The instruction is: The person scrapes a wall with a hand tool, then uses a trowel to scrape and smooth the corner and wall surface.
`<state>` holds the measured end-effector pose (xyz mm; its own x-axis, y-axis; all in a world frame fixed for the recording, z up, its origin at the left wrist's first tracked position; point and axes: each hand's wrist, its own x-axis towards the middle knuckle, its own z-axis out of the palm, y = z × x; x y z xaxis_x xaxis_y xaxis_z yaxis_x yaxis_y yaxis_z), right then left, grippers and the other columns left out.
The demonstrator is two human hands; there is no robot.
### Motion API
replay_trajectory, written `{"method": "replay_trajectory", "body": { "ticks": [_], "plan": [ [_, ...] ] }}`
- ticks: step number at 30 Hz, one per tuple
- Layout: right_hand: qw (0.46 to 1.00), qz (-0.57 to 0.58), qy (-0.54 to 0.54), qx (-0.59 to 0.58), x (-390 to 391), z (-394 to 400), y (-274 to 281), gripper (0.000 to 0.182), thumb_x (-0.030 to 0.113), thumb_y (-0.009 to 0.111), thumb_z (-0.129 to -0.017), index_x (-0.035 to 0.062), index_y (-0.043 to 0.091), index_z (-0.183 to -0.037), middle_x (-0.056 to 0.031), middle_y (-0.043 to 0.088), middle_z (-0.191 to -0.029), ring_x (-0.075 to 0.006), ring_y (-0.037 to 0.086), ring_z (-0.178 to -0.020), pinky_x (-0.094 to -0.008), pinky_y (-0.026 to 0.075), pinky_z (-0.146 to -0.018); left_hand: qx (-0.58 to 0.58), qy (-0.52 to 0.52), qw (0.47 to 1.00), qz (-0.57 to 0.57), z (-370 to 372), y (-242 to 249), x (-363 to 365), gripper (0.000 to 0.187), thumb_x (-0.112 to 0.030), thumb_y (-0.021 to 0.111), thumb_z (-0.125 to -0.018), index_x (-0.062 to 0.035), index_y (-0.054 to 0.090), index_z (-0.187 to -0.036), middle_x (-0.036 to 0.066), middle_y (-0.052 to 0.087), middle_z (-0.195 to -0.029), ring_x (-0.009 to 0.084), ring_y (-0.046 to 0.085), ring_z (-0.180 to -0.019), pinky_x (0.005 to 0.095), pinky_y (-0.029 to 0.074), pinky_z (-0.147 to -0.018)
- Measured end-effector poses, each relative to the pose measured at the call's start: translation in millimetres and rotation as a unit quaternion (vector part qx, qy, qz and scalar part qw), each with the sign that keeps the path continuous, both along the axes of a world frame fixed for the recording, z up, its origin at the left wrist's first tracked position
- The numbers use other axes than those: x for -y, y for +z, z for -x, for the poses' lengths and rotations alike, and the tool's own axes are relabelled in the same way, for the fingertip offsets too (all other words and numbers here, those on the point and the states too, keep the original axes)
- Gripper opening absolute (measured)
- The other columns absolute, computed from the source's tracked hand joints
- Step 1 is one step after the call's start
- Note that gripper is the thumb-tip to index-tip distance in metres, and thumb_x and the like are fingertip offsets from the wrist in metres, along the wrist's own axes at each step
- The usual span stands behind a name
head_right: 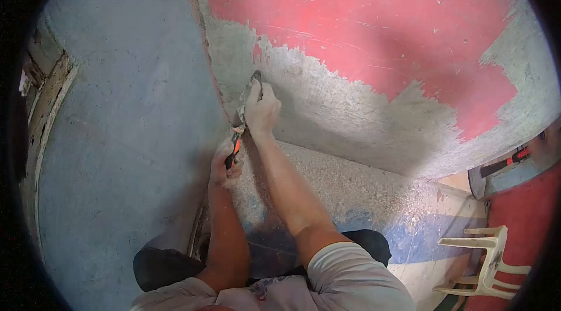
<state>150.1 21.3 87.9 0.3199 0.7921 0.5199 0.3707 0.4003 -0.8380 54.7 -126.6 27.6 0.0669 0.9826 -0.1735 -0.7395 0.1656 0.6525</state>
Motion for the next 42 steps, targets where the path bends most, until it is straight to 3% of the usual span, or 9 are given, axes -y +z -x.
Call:
{"method": "replay_trajectory", "body": {
  "ticks": [5,12,19,23,25,32,36,38,42],
  "plan": [
    [0.998,-0.059,0.003,0.001,-13,-4,95,0.033,0.027,0.062,-0.102,-0.0016,0.071,-0.088,-0.0253,0.066,-0.078,-0.0423,0.067,-0.073,-0.0472,0.051,-0.071,-0.034,0.025,0.995,-0.089,-9,93,-20,0.021,-0.032,0.059,-0.106,-0.0131,0.052,-0.108,0.002,0.057,-0.077,0.0039,0.034,-0.043,0.0204,0.023,-0.036],
    [1.0,-0.019,0.007,-0.011,2,1,11,0.033,0.026,0.061,-0.102,-0.0024,0.068,-0.087,-0.025,0.063,-0.075,-0.0417,0.063,-0.068,-0.0467,0.048,-0.066,-0.025,-0.019,0.999,-0.006,5,-6,-3,0.029,-0.037,0.064,-0.099,-0.0139,0.052,-0.112,-0.001,0.055,-0.08,0.0051,0.035,-0.044,0.021,0.025,-0.037],
    [0.997,-0.07,0.019,-0.024,-11,1,84,0.032,0.027,0.06,-0.102,0.0005,0.069,-0.088,-0.0272,0.067,-0.077,-0.048,0.068,-0.076,-0.053,0.05,-0.069,-0.043,0.023,0.996,-0.071,3,81,-12,0.025,-0.034,0.06,-0.105,-0.0116,0.054,-0.114,0.002,0.056,-0.08,0.0026,0.036,-0.043,0.0179,0.024,-0.037],
    [0.999,-0.03,0.011,-0.017,-1,9,23,0.033,0.027,0.06,-0.102,-0.0007,0.069,-0.087,-0.0267,0.066,-0.075,-0.0479,0.066,-0.073,-0.0519,0.049,-0.067,-0.028,-0.008,0.999,0.013,15,19,2,0.026,-0.034,0.06,-0.103,-0.0151,0.053,-0.118,0.001,0.055,-0.08,0.0027,0.036,-0.045,0.0177,0.022,-0.037],
    [0.998,0.054,0.031,-0.012,8,4,22,0.033,0.028,0.061,-0.102,-0.0012,0.069,-0.087,-0.0266,0.065,-0.076,-0.0477,0.066,-0.073,-0.0514,0.049,-0.067,-0.034,-0.005,0.999,0.019,13,34,6,0.025,-0.035,0.061,-0.102,-0.0151,0.053,-0.116,0.001,0.056,-0.08,0.0024,0.036,-0.044,0.0178,0.022,-0.037],
    [0.996,-0.081,0.021,-0.039,-12,6,82,0.035,0.025,0.062,-0.101,-0.0052,0.067,-0.084,-0.0253,0.061,-0.071,-0.0409,0.06,-0.066,-0.0455,0.047,-0.065,-0.04,0.029,0.997,-0.061,3,85,-6,0.019,-0.03,0.059,-0.106,-0.0121,0.055,-0.111,0.002,0.059,-0.079,0.0022,0.034,-0.043,0.0197,0.022,-0.036],
    [0.999,-0.045,0.014,-0.022,-2,11,16,0.033,0.026,0.063,-0.101,-0.0035,0.071,-0.088,-0.0254,0.065,-0.075,-0.0403,0.064,-0.069,-0.0449,0.049,-0.068,0.025,0.002,1.0,-0.003,7,1,-1,0.021,-0.031,0.061,-0.104,-0.0124,0.054,-0.11,0.002,0.059,-0.08,0.0038,0.036,-0.043,0.021,0.024,-0.036],
    [0.999,0.035,0.014,0.01,1,6,1,0.032,0.025,0.062,-0.102,-0.0028,0.072,-0.09,-0.0254,0.066,-0.077,-0.04,0.066,-0.07,-0.0447,0.05,-0.069,-0.021,-0.003,1.0,-0.002,11,6,-1,0.023,-0.033,0.063,-0.102,-0.0125,0.055,-0.11,0.002,0.059,-0.08,0.0041,0.037,-0.043,0.0204,0.025,-0.036],
    [0.997,-0.063,0.01,-0.04,-16,2,79,0.034,0.026,0.064,-0.1,-0.0031,0.069,-0.085,-0.0265,0.066,-0.077,-0.0411,0.066,-0.071,-0.0462,0.05,-0.069,-0.063,0.018,0.997,-0.045,10,76,-7,0.023,-0.032,0.061,-0.103,-0.0132,0.055,-0.115,0.002,0.059,-0.08,0.0035,0.037,-0.043,0.019,0.026,-0.037]
  ]
}}
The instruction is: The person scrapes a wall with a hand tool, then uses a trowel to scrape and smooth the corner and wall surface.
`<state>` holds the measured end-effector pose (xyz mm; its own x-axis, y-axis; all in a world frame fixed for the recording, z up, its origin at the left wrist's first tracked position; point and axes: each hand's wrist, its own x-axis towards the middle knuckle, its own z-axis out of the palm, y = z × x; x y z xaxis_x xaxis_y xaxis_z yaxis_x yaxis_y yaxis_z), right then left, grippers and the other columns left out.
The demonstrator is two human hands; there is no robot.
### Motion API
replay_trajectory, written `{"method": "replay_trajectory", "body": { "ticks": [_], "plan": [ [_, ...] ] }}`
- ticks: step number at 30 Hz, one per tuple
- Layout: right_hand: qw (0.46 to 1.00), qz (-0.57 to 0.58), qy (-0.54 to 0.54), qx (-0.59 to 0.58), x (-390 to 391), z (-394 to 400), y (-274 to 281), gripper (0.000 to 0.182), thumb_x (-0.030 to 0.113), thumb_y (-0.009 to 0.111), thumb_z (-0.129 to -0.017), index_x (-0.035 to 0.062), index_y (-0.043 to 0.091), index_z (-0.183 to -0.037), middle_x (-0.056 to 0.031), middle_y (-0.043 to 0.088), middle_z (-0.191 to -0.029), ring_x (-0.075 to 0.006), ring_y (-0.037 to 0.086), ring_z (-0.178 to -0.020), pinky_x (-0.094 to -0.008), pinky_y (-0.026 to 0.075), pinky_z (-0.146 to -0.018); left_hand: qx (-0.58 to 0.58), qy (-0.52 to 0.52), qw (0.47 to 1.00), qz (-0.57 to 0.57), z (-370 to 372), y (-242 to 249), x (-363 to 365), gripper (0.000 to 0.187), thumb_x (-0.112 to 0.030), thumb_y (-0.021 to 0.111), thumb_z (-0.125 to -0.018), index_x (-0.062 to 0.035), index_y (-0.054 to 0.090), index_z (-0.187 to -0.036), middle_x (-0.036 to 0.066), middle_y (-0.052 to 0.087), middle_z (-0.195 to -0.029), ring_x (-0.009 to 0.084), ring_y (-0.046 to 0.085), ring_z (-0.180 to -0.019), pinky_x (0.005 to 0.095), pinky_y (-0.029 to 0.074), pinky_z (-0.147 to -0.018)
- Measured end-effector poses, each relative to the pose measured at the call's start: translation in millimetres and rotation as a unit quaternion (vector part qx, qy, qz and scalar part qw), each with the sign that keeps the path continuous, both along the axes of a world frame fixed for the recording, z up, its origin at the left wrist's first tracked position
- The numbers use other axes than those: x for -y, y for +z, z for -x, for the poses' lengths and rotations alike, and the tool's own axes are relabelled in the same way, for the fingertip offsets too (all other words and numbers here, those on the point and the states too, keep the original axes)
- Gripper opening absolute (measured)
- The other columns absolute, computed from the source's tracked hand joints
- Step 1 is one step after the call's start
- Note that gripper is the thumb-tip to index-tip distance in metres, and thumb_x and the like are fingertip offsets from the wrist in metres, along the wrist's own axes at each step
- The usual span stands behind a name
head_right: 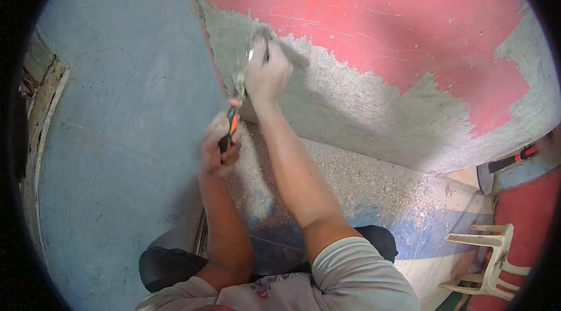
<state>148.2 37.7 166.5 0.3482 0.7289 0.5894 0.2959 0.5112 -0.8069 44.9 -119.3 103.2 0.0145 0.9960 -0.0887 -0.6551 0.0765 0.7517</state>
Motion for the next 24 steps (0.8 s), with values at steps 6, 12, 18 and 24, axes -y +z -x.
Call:
{"method": "replay_trajectory", "body": {
  "ticks": [6,12,18,24],
  "plan": [
    [0.997,-0.01,-0.033,0.063,6,17,-64,0.035,0.026,0.063,-0.101,-0.0035,0.067,-0.081,-0.0261,0.063,-0.074,-0.0397,0.062,-0.066,-0.0471,0.048,-0.066,0.07,-0.011,0.997,0.043,7,-57,5,0.024,-0.032,0.062,-0.103,-0.0123,0.056,-0.116,0.002,0.059,-0.081,0.0035,0.036,-0.042,0.0193,0.026,-0.037],
    [1.0,0.011,0.013,0.018,3,6,-14,0.034,0.026,0.063,-0.101,-0.004,0.069,-0.085,-0.0259,0.065,-0.076,-0.0393,0.067,-0.07,-0.0471,0.05,-0.069,0.01,-0.008,1.0,0.017,-1,-8,0,0.034,-0.035,0.062,-0.101,-0.0151,0.054,-0.128,-0.001,0.058,-0.08,0.0046,0.037,-0.043,0.0202,0.026,-0.036],
    [1.0,0.011,-0.003,0.004,6,13,-62,0.035,0.028,0.063,-0.101,-0.0032,0.07,-0.087,-0.0249,0.066,-0.077,-0.0375,0.066,-0.07,-0.0451,0.05,-0.068,0.041,-0.009,0.998,0.038,3,-52,-1,0.023,-0.032,0.061,-0.103,-0.0118,0.057,-0.114,0.001,0.059,-0.08,0.0037,0.037,-0.045,0.0207,0.025,-0.038],
    [0.999,0.013,0.019,0.036,0,-3,-15,0.033,0.027,0.064,-0.101,-0.0022,0.07,-0.088,-0.0249,0.065,-0.075,-0.0397,0.066,-0.069,-0.0471,0.049,-0.067,0.037,-0.019,0.999,-0.025,-6,-16,-5,0.021,-0.032,0.058,-0.106,-0.0121,0.054,-0.112,0.002,0.057,-0.08,0.0033,0.035,-0.043,0.0203,0.023,-0.037]
  ]
}}
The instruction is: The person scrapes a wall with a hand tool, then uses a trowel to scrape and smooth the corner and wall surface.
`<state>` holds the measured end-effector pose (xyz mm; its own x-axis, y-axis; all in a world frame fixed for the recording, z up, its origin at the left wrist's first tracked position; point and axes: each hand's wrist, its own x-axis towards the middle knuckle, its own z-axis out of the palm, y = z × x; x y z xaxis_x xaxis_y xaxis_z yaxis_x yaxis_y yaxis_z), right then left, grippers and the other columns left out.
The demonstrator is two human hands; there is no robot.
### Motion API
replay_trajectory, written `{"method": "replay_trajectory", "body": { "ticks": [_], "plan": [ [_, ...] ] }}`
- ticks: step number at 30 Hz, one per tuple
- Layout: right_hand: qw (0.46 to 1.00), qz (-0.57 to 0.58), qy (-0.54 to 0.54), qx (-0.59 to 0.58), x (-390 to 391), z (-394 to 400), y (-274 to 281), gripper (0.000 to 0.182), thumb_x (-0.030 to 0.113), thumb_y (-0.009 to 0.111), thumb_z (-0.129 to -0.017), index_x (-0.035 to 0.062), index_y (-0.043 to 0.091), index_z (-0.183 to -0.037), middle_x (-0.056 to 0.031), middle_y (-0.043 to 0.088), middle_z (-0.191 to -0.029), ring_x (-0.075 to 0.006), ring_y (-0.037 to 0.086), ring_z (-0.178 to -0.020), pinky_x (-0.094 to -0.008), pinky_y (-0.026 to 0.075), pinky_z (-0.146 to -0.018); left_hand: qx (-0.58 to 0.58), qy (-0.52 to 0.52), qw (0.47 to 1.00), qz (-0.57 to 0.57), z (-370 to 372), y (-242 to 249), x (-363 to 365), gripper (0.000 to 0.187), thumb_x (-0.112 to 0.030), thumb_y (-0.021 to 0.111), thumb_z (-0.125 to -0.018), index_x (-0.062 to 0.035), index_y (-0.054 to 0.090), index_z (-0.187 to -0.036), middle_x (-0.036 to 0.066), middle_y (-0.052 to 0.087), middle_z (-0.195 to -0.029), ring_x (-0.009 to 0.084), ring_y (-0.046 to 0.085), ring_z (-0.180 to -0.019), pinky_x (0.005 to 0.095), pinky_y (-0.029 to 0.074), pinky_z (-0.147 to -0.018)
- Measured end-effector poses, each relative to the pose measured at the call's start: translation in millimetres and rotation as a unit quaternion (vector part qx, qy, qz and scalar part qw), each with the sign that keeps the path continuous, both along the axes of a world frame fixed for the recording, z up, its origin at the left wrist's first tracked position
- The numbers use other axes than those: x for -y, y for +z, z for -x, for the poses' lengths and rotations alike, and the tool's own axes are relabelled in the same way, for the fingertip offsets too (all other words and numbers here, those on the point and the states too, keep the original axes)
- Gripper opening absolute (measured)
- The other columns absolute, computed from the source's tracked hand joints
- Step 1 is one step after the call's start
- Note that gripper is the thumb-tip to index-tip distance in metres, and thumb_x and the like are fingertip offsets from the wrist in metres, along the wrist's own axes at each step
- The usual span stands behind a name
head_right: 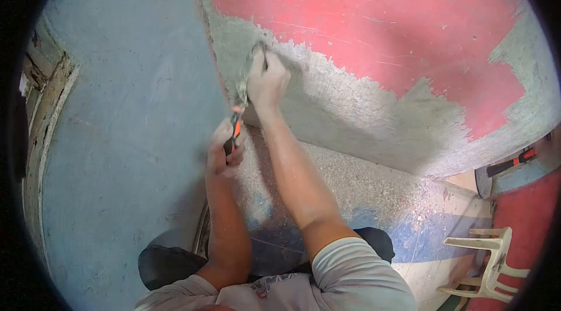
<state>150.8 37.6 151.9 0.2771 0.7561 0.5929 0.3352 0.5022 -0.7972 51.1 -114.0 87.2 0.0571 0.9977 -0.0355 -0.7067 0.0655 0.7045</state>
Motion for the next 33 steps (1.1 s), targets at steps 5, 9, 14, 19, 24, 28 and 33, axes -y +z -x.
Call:
{"method": "replay_trajectory", "body": {
  "ticks": [5,9,14,19,24,28,33],
  "plan": [
    [0.999,-0.026,-0.017,-0.028,3,11,-31,0.033,0.027,0.063,-0.101,-0.0013,0.069,-0.086,-0.0252,0.066,-0.076,-0.0449,0.065,-0.07,-0.0492,0.049,-0.067,-0.006,0.002,0.999,0.047,1,-12,2,0.021,-0.031,0.057,-0.107,-0.0114,0.053,-0.113,0.003,0.056,-0.079,0.0034,0.035,-0.042,0.0206,0.024,-0.037],
    [0.999,0.05,-0.005,-0.001,14,3,-52,0.034,0.028,0.062,-0.102,-0.0018,0.069,-0.086,-0.0255,0.067,-0.079,-0.0447,0.066,-0.072,-0.048,0.05,-0.069,-0.001,-0.009,0.999,0.05,7,-41,11,0.021,-0.032,0.057,-0.107,-0.0115,0.053,-0.11,0.004,0.056,-0.076,0.0035,0.036,-0.04,0.0212,0.024,-0.036],
    [0.999,0.017,-0.008,0.029,5,-8,21,0.035,0.027,0.061,-0.102,-0.0028,0.068,-0.085,-0.0265,0.067,-0.078,-0.0452,0.067,-0.073,-0.0498,0.05,-0.07,-0.008,0.001,1.0,0.006,-4,13,-4,0.016,-0.027,0.057,-0.107,-0.0137,0.05,-0.101,0.004,0.059,-0.077,0.0037,0.037,-0.041,0.0215,0.026,-0.036],
    [0.995,0.057,-0.027,0.08,10,-6,-52,0.035,0.028,0.063,-0.101,-0.003,0.071,-0.087,-0.0271,0.066,-0.078,-0.0437,0.066,-0.072,-0.0503,0.048,-0.069,0.039,-0.006,0.998,0.039,-4,-69,-2,0.014,-0.024,0.058,-0.106,-0.0145,0.051,-0.099,0.004,0.06,-0.076,0.0048,0.039,-0.04,0.0224,0.026,-0.036],
    [0.992,0.075,-0.017,0.097,6,-17,-9,0.044,0.032,0.063,-0.101,-0.0052,0.066,-0.078,-0.0275,0.062,-0.072,-0.043,0.064,-0.069,-0.0489,0.048,-0.068,-0.01,0.026,0.999,0.039,-6,-26,-4,0.016,-0.025,0.061,-0.105,-0.0137,0.053,-0.096,0.003,0.06,-0.073,0.005,0.039,-0.04,0.0231,0.025,-0.036],
    [0.993,0.065,-0.027,0.1,2,-14,-17,0.045,0.031,0.062,-0.103,-0.0059,0.065,-0.078,-0.0275,0.061,-0.071,-0.0419,0.061,-0.065,-0.0478,0.047,-0.066,-0.028,0.012,0.999,0.024,6,-24,-5,0.016,-0.024,0.06,-0.105,-0.0122,0.054,-0.096,0.003,0.06,-0.074,0.005,0.041,-0.041,0.0234,0.027,-0.036],
    [0.991,0.029,-0.045,0.12,5,-19,-31,0.044,0.031,0.063,-0.102,-0.0057,0.065,-0.078,-0.0276,0.062,-0.071,-0.0417,0.06,-0.065,-0.0479,0.047,-0.066,0.006,0.004,0.999,0.044,-9,-46,0,0.015,-0.021,0.061,-0.104,-0.0114,0.054,-0.096,0.002,0.06,-0.072,0.0044,0.041,-0.041,0.0233,0.029,-0.036]
  ]
}}
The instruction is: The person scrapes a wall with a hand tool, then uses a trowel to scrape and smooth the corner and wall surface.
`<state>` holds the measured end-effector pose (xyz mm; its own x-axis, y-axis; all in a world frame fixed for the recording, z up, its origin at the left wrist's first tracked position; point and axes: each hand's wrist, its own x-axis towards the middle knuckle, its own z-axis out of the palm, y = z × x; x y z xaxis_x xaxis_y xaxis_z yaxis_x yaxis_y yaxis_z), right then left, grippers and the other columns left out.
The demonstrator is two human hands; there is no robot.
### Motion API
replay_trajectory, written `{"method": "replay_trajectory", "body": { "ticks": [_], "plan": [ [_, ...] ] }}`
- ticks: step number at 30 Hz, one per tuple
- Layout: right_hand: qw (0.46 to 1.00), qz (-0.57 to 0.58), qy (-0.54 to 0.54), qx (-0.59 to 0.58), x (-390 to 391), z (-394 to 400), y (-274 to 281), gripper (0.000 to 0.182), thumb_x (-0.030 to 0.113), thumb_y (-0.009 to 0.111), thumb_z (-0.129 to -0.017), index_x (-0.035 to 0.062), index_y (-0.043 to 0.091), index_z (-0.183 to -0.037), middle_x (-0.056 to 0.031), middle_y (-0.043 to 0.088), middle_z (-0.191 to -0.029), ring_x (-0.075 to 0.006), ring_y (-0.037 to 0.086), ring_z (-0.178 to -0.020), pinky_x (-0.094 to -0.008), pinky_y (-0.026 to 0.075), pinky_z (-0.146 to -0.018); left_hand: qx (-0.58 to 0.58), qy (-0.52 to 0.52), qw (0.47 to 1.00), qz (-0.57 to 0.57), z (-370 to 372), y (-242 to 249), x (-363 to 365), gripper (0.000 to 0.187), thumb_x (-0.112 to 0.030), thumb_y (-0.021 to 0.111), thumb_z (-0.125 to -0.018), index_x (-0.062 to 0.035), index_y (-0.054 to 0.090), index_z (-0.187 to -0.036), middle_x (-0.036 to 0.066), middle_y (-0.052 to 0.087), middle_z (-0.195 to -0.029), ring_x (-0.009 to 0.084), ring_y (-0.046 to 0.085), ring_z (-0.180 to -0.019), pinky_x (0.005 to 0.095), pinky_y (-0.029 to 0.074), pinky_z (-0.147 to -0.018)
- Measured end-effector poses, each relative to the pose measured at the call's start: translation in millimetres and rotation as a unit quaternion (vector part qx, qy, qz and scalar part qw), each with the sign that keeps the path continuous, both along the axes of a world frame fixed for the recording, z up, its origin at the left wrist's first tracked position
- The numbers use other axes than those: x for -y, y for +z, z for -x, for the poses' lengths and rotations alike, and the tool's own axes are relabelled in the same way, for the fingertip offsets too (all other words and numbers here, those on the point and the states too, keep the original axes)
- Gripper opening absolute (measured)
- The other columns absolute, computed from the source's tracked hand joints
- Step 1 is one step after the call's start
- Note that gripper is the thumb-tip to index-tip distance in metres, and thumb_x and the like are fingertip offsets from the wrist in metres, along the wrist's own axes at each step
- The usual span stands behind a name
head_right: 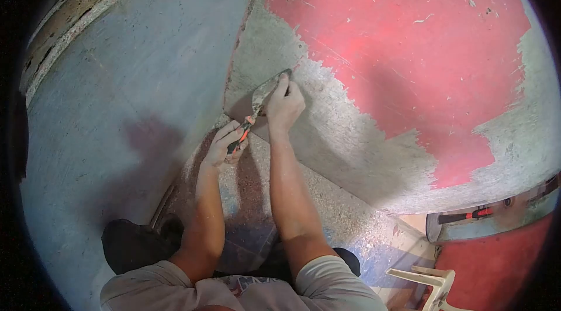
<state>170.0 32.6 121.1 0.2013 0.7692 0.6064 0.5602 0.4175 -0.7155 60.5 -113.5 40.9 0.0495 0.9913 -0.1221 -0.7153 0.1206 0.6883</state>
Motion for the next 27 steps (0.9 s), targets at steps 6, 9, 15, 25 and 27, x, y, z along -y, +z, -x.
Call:
{"method": "replay_trajectory", "body": {
  "ticks": [6,9,15,25,27],
  "plan": [
    [0.995,0.063,0.021,0.072,11,-13,51,0.046,0.035,0.059,-0.103,-0.0068,0.066,-0.085,-0.0292,0.064,-0.076,-0.0468,0.066,-0.074,-0.0519,0.048,-0.073,0.03,-0.017,0.999,-0.04,-7,13,-16,0.015,-0.027,0.061,-0.106,-0.0133,0.056,-0.105,0.003,0.06,-0.075,0.0038,0.042,-0.044,0.0207,0.027,-0.038],
    [0.985,0.155,0.064,0.047,42,-30,-17,0.046,0.038,0.058,-0.104,-0.0064,0.069,-0.097,-0.0309,0.069,-0.091,-0.0449,0.067,-0.087,-0.0491,0.05,-0.079,0.071,0.004,0.996,0.06,-25,5,-6,0.021,-0.027,0.065,-0.105,-0.0102,0.059,-0.115,0.003,0.06,-0.079,0.0068,0.045,-0.046,0.0223,0.032,-0.041],
    [0.847,0.39,0.169,-0.319,145,-58,-71,0.049,0.039,0.046,-0.113,0.0034,0.057,-0.145,-0.0073,0.068,-0.117,-0.0147,0.066,-0.097,-0.0289,0.052,-0.083,-0.105,-0.003,0.992,-0.065,-39,-14,-27,0.027,-0.031,0.056,-0.109,-0.0076,0.062,-0.097,-0.002,0.056,-0.073,0.0063,0.048,-0.054,0.0245,0.036,-0.047],
    [0.913,0.184,0.253,-0.26,108,-16,-84,0.05,0.029,0.04,-0.115,-0.0061,0.049,-0.151,-0.0162,0.057,-0.147,-0.0246,0.052,-0.136,-0.0369,0.04,-0.115,-0.217,0.116,0.962,-0.121,-46,-25,-33,0.033,-0.02,0.052,-0.109,0.0038,0.067,-0.127,0.009,0.07,-0.115,0.0156,0.062,-0.107,0.0322,0.047,-0.098],
    [0.925,0.185,0.219,-0.249,110,-9,-72,0.047,0.027,0.04,-0.115,-0.0076,0.059,-0.141,-0.017,0.064,-0.139,-0.024,0.058,-0.128,-0.0357,0.042,-0.112,-0.254,0.081,0.958,-0.105,-35,-23,-32,0.035,-0.02,0.052,-0.109,0.0053,0.066,-0.129,0.013,0.07,-0.12,0.0185,0.063,-0.111,0.0339,0.047,-0.1]
  ]
}}
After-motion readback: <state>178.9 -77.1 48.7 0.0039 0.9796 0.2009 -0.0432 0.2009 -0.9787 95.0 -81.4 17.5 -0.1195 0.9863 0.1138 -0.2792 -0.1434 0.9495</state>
